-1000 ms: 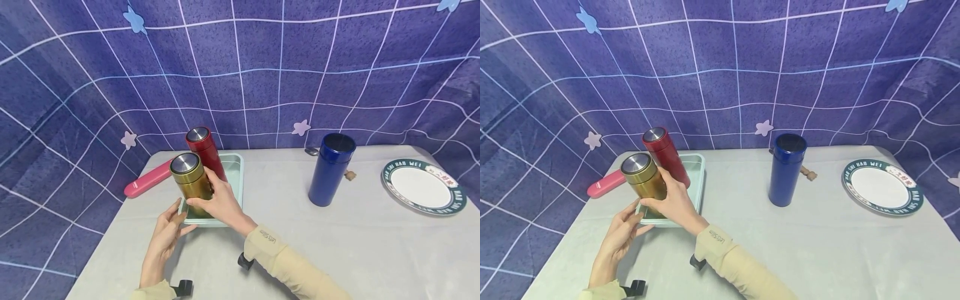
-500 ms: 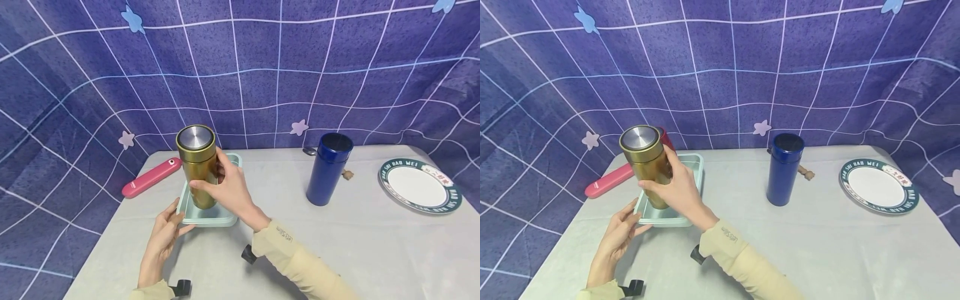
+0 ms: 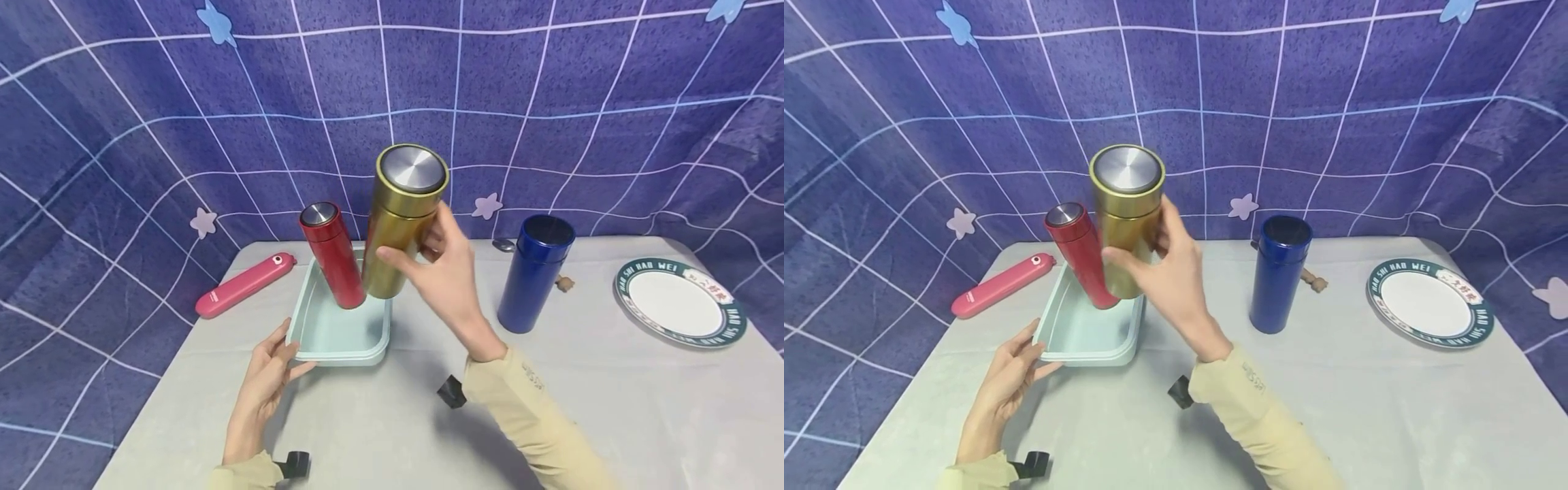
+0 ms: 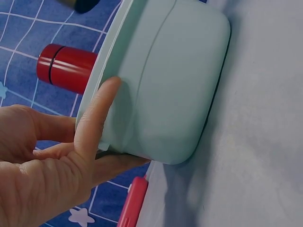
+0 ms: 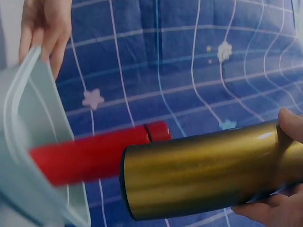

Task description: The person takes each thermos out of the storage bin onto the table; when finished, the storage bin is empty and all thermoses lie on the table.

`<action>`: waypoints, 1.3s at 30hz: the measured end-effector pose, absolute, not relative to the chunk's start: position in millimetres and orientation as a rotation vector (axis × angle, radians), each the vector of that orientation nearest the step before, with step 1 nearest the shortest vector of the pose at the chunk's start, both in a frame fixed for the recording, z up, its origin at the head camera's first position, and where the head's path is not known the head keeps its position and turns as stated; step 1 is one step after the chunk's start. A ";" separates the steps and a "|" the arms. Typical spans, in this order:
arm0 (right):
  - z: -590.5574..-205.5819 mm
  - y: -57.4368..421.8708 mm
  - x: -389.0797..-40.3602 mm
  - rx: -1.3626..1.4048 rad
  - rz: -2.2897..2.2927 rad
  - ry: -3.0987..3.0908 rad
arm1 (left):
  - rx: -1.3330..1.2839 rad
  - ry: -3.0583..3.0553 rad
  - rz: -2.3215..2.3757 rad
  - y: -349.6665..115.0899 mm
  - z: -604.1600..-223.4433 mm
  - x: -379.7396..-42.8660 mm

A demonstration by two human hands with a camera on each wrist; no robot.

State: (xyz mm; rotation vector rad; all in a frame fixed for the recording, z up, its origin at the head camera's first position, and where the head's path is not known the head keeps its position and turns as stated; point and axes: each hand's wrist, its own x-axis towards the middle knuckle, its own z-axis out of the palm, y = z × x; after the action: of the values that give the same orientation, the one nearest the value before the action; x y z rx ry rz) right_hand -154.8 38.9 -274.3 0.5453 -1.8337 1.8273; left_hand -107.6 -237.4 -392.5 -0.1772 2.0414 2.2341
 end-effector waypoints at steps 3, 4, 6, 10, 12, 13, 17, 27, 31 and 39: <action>-278.8 51.9 -160.1 0.505 1.788 -1.821 | -0.174 2.042 2.237 -238.1 -392.8 -107.8; -281.1 55.7 -161.8 0.491 1.782 -1.818 | -0.174 2.044 2.234 -238.4 -392.9 -107.8; -286.0 62.4 -164.9 0.463 1.776 -1.813 | -0.176 2.043 2.233 -238.8 -393.3 -107.8; -298.5 73.3 -170.9 0.400 1.784 -1.832 | -0.180 2.037 2.236 -239.0 -393.7 -108.0; -305.8 77.5 -173.7 0.370 1.777 -1.854 | -0.181 2.035 2.237 -238.8 -393.5 -108.2; -309.9 79.2 -175.0 0.352 1.772 -1.867 | -0.184 2.034 2.238 -238.7 -393.3 -108.3; -326.4 84.4 -179.7 0.274 1.730 -1.930 | -0.190 2.038 2.238 -238.8 -393.2 -108.5; -365.7 94.9 -189.6 0.127 1.672 -2.084 | -0.189 2.052 2.227 -237.3 -392.8 -107.9; -376.7 97.1 -192.3 0.094 1.649 -2.125 | -0.175 2.044 2.235 -236.1 -391.2 -107.3; -382.5 99.1 -194.8 0.111 1.639 -2.130 | -0.190 2.039 2.237 -235.6 -391.3 -107.6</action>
State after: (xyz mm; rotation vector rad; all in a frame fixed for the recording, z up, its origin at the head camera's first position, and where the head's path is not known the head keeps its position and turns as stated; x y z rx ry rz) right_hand -194.8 99.1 -382.5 0.1113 -2.1305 1.6391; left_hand -107.6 -235.6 -391.3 -0.1900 2.0390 2.2367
